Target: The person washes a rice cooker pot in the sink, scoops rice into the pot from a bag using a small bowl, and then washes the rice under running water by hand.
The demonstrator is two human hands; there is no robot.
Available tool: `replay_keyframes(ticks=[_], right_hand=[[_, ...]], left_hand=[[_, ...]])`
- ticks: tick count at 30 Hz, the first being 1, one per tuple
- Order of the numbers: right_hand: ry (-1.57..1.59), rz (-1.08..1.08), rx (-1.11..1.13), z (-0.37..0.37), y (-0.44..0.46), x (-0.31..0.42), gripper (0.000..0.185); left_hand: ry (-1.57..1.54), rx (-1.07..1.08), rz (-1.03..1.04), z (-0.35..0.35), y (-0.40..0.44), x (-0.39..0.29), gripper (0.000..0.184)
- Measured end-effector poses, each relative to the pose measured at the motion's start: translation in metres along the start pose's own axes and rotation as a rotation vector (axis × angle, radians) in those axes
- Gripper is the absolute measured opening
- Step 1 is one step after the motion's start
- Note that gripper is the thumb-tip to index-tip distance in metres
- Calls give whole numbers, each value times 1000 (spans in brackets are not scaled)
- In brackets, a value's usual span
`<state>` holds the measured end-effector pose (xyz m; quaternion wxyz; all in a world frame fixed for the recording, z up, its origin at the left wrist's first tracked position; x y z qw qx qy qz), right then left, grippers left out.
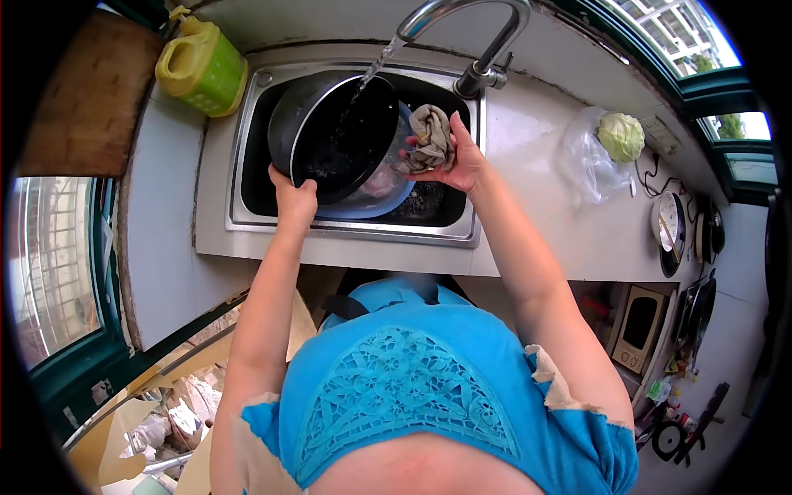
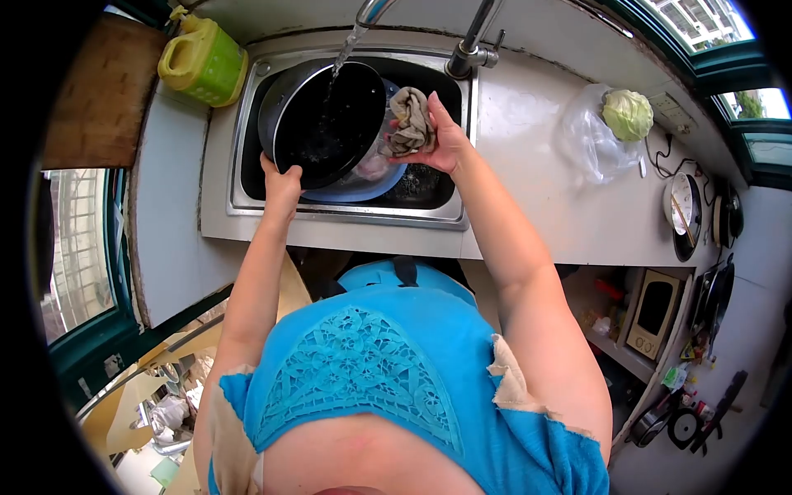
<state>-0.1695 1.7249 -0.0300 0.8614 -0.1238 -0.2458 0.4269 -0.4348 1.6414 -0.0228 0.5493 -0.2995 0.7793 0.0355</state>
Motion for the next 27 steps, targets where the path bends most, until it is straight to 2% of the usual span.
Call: replay_keyframes(ticks=[1,3,4,6,7,10,14,15,18,21,27], right_hand=[[3,-28,-58,-20,1,-7,52],[-13,-78,-233,-53,4,-19,42],[-35,-29,-263,-60,3,-24,37],[-212,-56,-396,-74,2,-31,34],[-213,-42,-383,-79,2,-36,33],[-439,-66,-294,-90,13,-43,34],[-888,-47,-344,-111,23,-50,49],[-1019,-53,-432,-112,20,-48,49],[-1278,63,-585,-86,4,-37,50],[-1651,-49,-556,-65,1,-33,56],[-1795,-132,-518,-69,6,-35,40]], left_hand=[[64,-25,129,-1,-2,-6,79],[167,-79,197,-8,-9,-14,78],[219,-105,231,-12,-14,-19,77],[248,-183,320,-22,-18,-27,78],[272,-210,361,-28,-19,-31,79],[340,-316,533,-53,-20,-41,83],[376,-487,722,-80,-30,-70,85],[390,-531,755,-86,-33,-78,86],[462,-633,826,-100,-41,-101,87],[478,-689,811,-114,-39,-105,90],[495,-741,786,-128,-35,-98,91]])
Point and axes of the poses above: each hand's wrist, its own y-axis towards the middle knuckle, its own z-axis out of the palm, x = y × z, the point moved 7 cm from there along y, towards the middle knuckle, and after that the axes turned 4 degrees about y, right-handed, at the moved point
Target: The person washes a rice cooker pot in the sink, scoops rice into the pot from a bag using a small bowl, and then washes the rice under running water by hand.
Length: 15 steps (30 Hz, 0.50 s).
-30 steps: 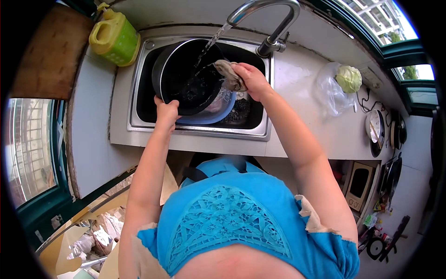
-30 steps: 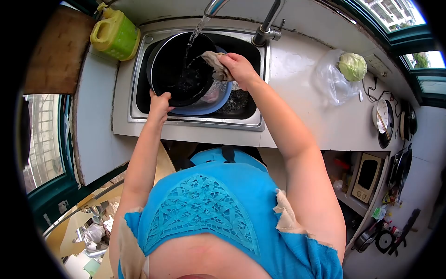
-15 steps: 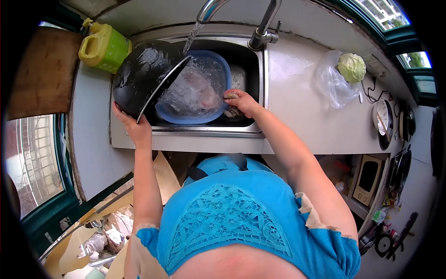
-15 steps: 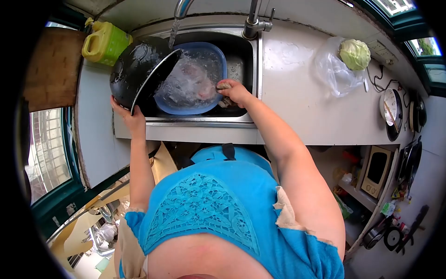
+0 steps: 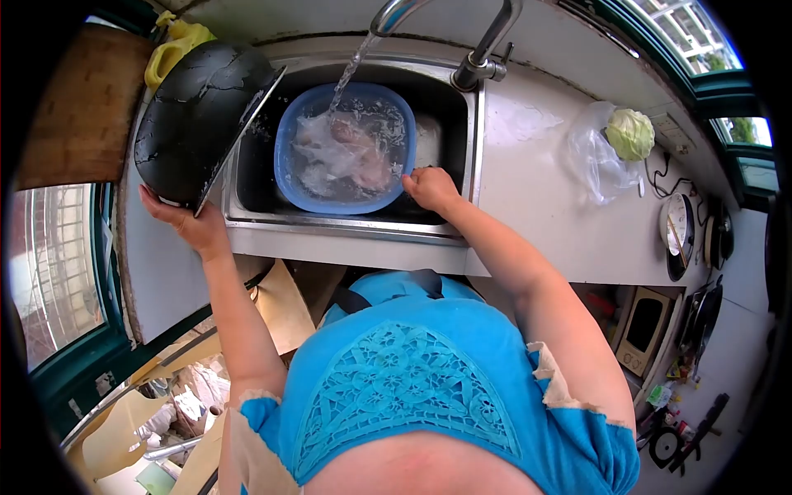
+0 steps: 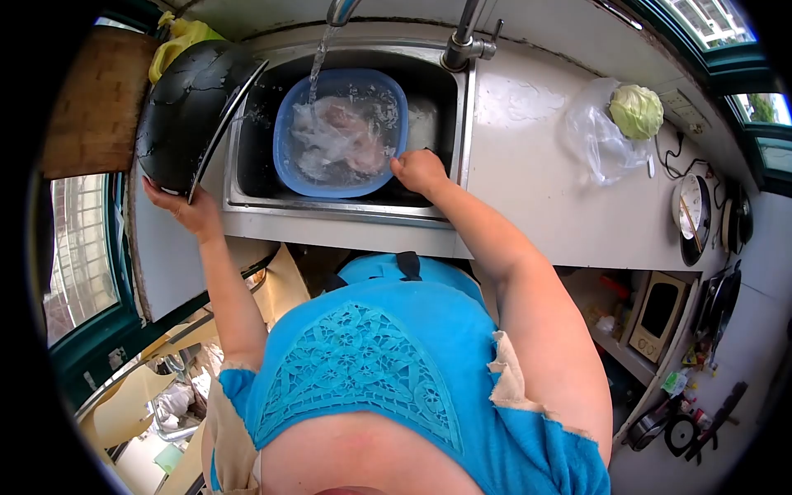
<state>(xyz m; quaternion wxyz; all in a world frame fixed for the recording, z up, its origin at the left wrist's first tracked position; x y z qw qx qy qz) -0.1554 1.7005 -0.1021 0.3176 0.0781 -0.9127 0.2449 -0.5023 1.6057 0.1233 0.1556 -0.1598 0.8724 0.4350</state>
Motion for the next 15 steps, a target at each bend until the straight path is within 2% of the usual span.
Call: replay_keyframes(ticks=[6,8,9,12,14,15], right_hand=[[-135,-55,38,2,-1,7,31],[-145,-93,-55,-5,-5,15,31],[-152,-116,-106,-13,-5,22,31],[-170,-305,-475,-80,-19,51,31],[-216,-298,-636,-127,-24,46,29],[-256,-261,-672,-149,-26,39,29]], left_hand=[[8,17,-51,6,-7,12,88],[6,34,-82,10,-10,12,85],[-57,53,-147,13,-11,15,83],[-220,107,-357,23,-17,30,77],[-300,140,-518,35,-27,46,73],[-430,195,-728,47,-40,64,70]])
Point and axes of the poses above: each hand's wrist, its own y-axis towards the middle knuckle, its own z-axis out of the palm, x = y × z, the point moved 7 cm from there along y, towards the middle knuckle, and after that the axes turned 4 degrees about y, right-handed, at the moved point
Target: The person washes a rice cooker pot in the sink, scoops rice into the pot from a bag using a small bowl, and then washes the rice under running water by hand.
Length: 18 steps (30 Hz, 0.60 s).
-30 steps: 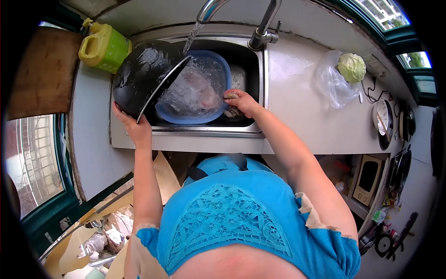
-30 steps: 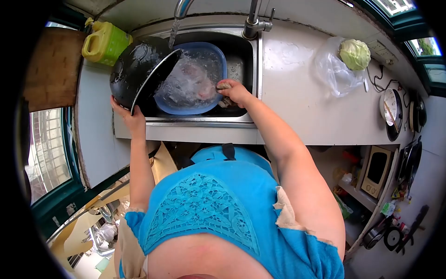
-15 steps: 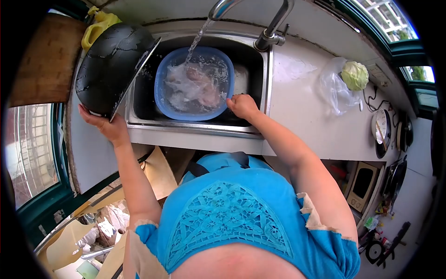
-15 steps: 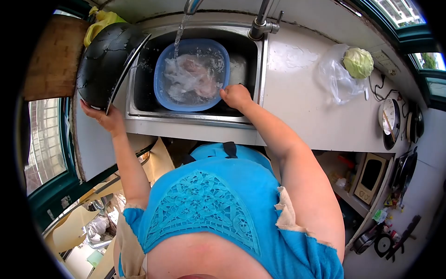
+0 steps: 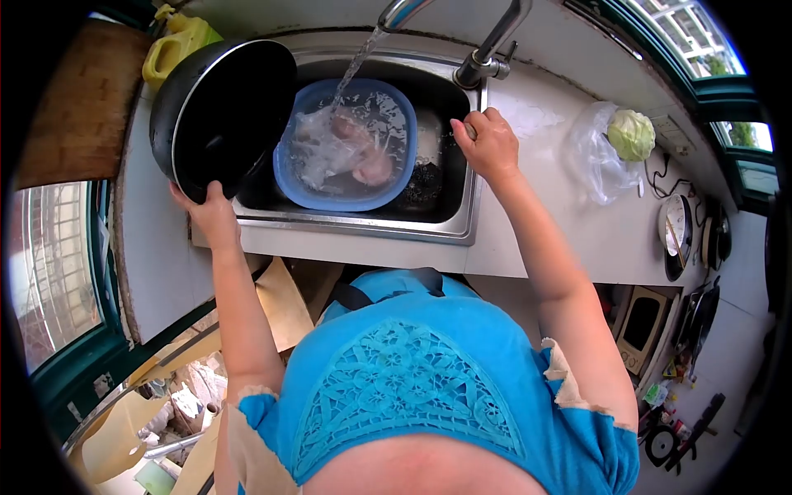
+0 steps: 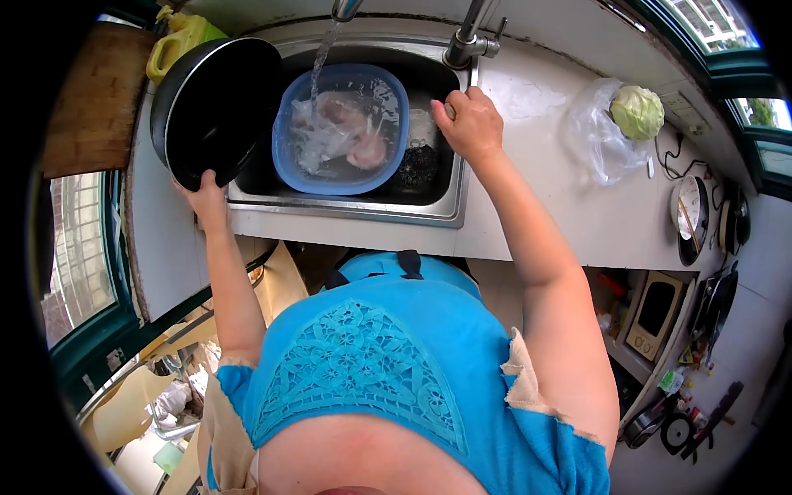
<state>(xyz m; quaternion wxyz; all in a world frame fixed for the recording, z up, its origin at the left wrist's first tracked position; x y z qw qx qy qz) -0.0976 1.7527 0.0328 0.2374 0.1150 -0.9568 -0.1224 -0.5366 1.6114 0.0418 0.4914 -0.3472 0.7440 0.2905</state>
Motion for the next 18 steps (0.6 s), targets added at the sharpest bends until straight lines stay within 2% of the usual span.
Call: replay_keyframes(ticks=[2,4,6,7,11,14,15,18], right_hand=[[-177,55,148,-13,12,-31,29],[-484,-94,-101,-37,4,-22,40],[-232,-102,-83,-34,6,-32,47],[-105,-104,-69,-31,6,-35,50],[214,106,-58,-15,18,-52,52],[316,257,-116,-7,39,-74,57],[362,316,-155,-4,46,-85,59],[480,455,-232,15,78,-123,64]], left_hand=[[-262,119,-416,11,2,43,65],[-423,198,-488,21,-11,30,50],[-600,301,-599,31,-20,31,41],[-666,294,-669,32,-24,35,29],[-958,526,-986,38,-51,40,23],[-982,563,-971,29,-67,22,27],[-932,568,-920,25,-70,21,36],[-907,582,-901,11,-73,24,45]])
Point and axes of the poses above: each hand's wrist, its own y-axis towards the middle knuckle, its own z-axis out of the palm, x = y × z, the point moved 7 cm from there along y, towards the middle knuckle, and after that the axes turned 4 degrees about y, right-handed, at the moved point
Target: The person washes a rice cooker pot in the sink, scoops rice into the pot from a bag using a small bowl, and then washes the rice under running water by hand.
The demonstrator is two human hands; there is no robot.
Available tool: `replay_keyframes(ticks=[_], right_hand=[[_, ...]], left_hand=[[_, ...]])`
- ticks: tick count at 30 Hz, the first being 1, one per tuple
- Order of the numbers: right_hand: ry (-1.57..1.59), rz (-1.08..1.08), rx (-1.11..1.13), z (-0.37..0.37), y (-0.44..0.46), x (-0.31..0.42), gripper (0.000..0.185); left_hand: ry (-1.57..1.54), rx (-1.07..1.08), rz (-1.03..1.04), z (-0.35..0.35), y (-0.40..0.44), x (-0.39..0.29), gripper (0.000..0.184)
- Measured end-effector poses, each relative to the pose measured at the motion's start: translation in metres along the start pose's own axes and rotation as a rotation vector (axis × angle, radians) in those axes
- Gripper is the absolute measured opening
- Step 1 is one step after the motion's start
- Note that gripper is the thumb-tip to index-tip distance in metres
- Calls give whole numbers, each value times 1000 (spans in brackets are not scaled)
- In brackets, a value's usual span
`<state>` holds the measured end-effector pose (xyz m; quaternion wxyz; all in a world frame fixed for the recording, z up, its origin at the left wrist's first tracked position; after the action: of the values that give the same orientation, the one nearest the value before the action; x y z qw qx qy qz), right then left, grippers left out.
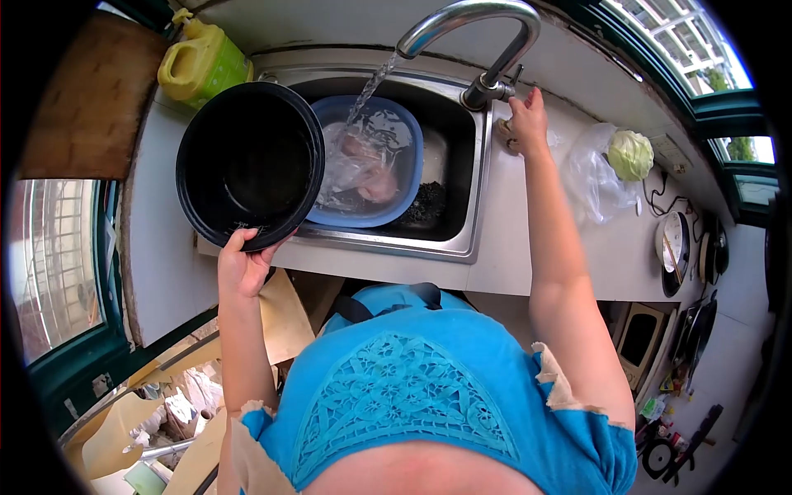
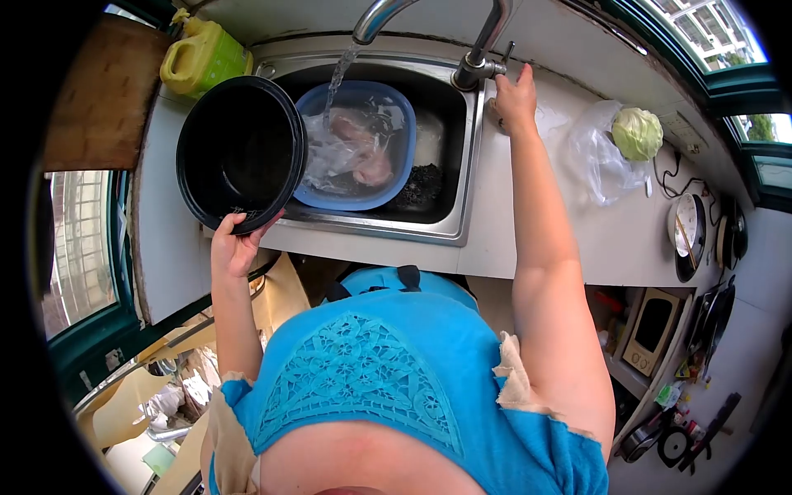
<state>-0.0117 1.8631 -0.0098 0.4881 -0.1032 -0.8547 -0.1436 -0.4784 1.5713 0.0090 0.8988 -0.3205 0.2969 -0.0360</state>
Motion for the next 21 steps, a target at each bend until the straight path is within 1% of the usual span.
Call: replay_keyframes(ticks=[1,2,3,4,6,7,9,11,13,14,16,17,18,19,20,21], right_hand=[[10,27,-9,4,10,2,65],[18,54,-18,6,16,1,65],[34,249,174,5,7,31,70],[55,235,170,12,14,24,71],[100,209,163,29,28,8,72],[116,136,162,32,29,8,72],[144,-9,153,34,26,11,73],[165,16,257,27,18,20,73],[229,10,326,25,11,26,74],[114,-15,265,19,8,26,71],[83,-62,163,1,-11,33,67],[141,-59,200,-4,-23,27,63],[239,55,313,-13,-44,27,64],[183,1,224,-28,-60,21,65],[121,-55,129,-44,-76,11,65],[93,-62,88,-62,-95,5,65]], left_hand=[[8,29,25,2,-4,-2,48],[-1,18,48,5,-10,-3,45],[-10,7,69,12,-17,-5,43],[-17,-5,89,15,-23,-5,40],[-59,5,78,10,-30,-5,44],[-80,11,73,6,-33,-6,47],[-72,-16,85,-3,-39,-7,46],[-43,-38,102,-1,-44,-3,44],[-5,-25,68,6,-48,5,39],[16,-15,52,10,-50,9,36],[31,-41,-10,16,-55,20,39],[59,-14,-36,19,-56,25,36],[85,18,-65,26,-58,31,33],[57,14,-55,15,-54,33,25],[109,42,-117,9,-49,38,19],[128,59,-159,14,-46,43,19]])
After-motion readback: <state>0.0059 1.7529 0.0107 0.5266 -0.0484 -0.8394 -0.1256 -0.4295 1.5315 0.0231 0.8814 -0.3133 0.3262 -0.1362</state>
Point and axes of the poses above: each hand's wrist, its own y-axis towards the middle knuckle, its own z-axis out of the palm, x = y × z, the point moved 7 cm from there along y, towards the middle knuckle, and after that the axes turned 4 degrees about y, right-handed, at the moved point
